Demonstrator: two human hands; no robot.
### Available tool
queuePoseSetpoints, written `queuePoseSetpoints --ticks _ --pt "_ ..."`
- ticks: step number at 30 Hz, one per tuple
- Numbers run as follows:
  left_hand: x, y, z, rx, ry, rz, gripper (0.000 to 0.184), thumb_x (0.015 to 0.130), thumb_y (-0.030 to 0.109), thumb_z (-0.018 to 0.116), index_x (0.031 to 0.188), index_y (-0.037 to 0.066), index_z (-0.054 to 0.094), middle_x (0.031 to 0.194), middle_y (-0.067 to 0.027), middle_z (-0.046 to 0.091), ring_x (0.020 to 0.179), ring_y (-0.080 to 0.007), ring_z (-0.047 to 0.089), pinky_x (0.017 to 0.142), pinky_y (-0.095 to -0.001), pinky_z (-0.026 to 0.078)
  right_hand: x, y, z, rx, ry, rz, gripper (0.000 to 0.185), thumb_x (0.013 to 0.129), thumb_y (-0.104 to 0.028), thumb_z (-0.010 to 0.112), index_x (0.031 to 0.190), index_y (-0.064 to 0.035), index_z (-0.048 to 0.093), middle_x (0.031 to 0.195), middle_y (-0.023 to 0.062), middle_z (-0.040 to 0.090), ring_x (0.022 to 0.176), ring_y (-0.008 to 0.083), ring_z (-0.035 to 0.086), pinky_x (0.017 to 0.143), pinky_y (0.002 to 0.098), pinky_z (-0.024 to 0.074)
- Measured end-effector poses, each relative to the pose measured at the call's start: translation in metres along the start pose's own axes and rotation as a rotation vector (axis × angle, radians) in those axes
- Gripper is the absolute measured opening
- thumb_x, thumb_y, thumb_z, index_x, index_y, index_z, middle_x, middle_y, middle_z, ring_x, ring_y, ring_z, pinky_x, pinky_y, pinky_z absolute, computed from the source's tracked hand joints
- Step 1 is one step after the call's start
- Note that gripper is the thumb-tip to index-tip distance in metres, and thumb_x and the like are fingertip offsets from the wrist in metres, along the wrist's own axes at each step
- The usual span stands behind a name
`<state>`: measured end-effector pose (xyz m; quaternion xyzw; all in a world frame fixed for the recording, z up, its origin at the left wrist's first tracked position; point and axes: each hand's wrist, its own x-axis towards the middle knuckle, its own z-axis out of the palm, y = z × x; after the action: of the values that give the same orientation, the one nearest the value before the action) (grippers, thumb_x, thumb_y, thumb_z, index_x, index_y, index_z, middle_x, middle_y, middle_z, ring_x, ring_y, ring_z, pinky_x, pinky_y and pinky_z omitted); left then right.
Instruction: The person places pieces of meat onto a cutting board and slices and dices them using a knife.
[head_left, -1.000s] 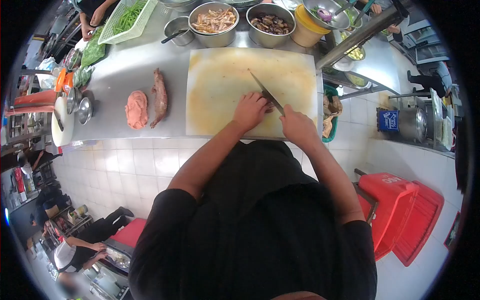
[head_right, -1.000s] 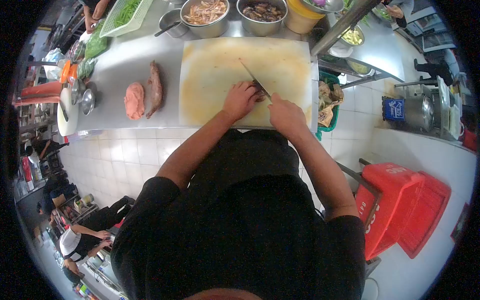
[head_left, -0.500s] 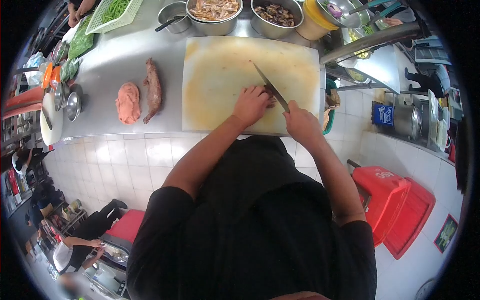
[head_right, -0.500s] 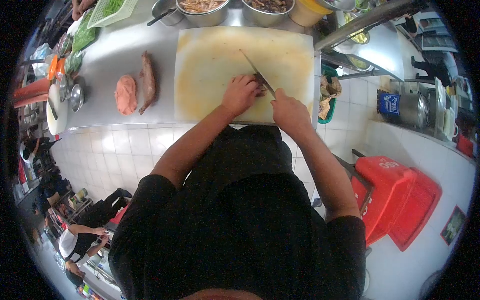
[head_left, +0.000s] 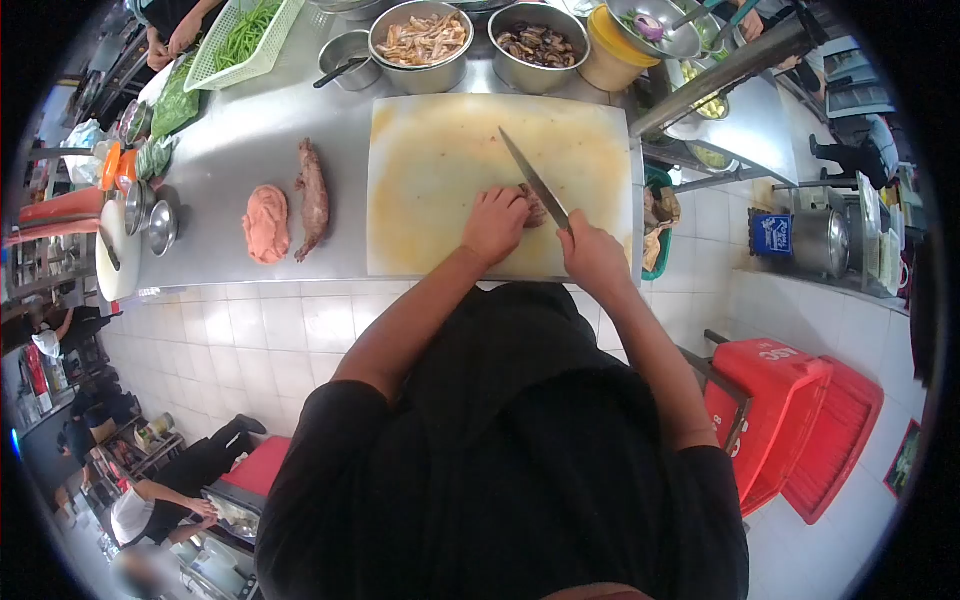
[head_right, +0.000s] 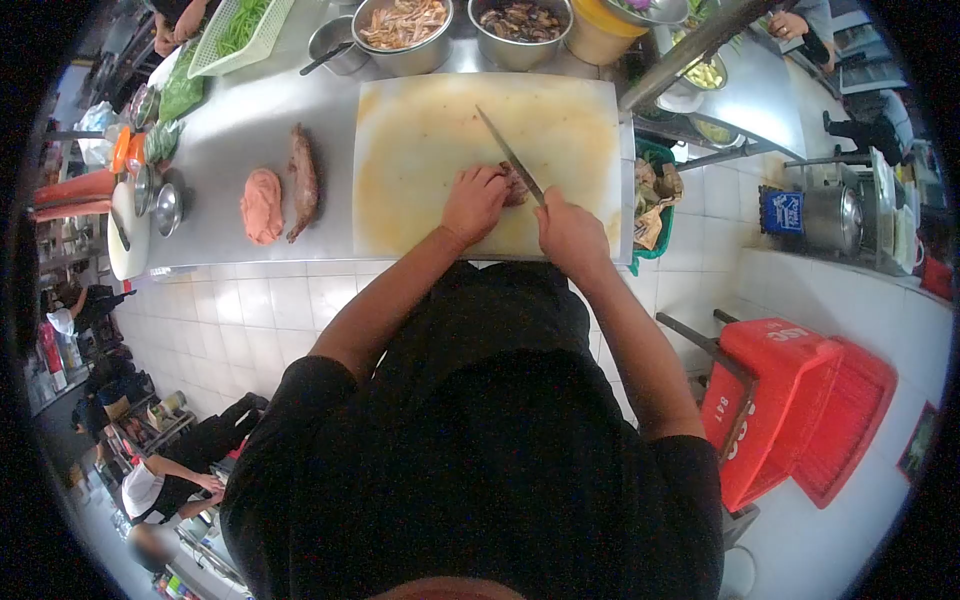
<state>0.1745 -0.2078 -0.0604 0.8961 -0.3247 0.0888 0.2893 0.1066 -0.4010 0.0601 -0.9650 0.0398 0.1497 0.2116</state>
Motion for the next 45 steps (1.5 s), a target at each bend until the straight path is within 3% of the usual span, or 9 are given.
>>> queuePoseSetpoints --ticks 12,17,30,45 --pt "0.001 -0.002 0.001 -0.003 -0.04 -0.03 0.013 0.095 0.017 0.068 0.105 0.009 0.068 0.115 -0.0088 0.068 0.112 -0.0331 0.061 0.096 -0.0492 0.047 -0.004 -0.01 -0.004 -0.081 -0.125 -0.001 0.026 0.108 -0.03 0.054 0.114 -0.0049 0.053 0.093 0.0284 0.074 0.091 0.0504 0.072 0.083 0.0616 0.0558" --pt "0.003 -0.003 0.001 -0.026 -0.004 -0.021 0.016 0.095 0.018 0.069 0.108 0.01 0.069 0.113 -0.0094 0.067 0.112 -0.0342 0.061 0.096 -0.0497 0.046 0.021 0.008 0.032 -0.042 -0.025 -0.017 0.027 0.108 -0.031 0.053 0.114 -0.0055 0.053 0.092 0.028 0.074 0.089 0.0513 0.072 0.082 0.0614 0.0559" --pt "0.001 0.001 -0.002 -0.086 0.065 -0.013 0.013 0.094 0.018 0.069 0.106 0.013 0.069 0.11 -0.0084 0.065 0.11 -0.0318 0.06 0.094 -0.0481 0.045 -0.038 -0.013 -0.017 -0.06 -0.105 0.059 0.026 0.107 -0.03 0.056 0.113 -0.0055 0.05 0.088 0.0283 0.073 0.088 0.0501 0.073 0.08 0.0617 0.0554" --pt "0.003 -0.001 -0.005 -0.106 0.027 -0.025 0.016 0.091 0.014 0.071 0.106 0.01 0.068 0.111 -0.0106 0.065 0.109 -0.0347 0.06 0.095 -0.0496 0.046 -0.019 -0.009 -0.013 -0.05 -0.111 0.017 0.026 0.106 -0.029 0.059 0.112 -0.0051 0.051 0.089 0.0304 0.072 0.089 0.0532 0.071 0.082 0.0641 0.0549"
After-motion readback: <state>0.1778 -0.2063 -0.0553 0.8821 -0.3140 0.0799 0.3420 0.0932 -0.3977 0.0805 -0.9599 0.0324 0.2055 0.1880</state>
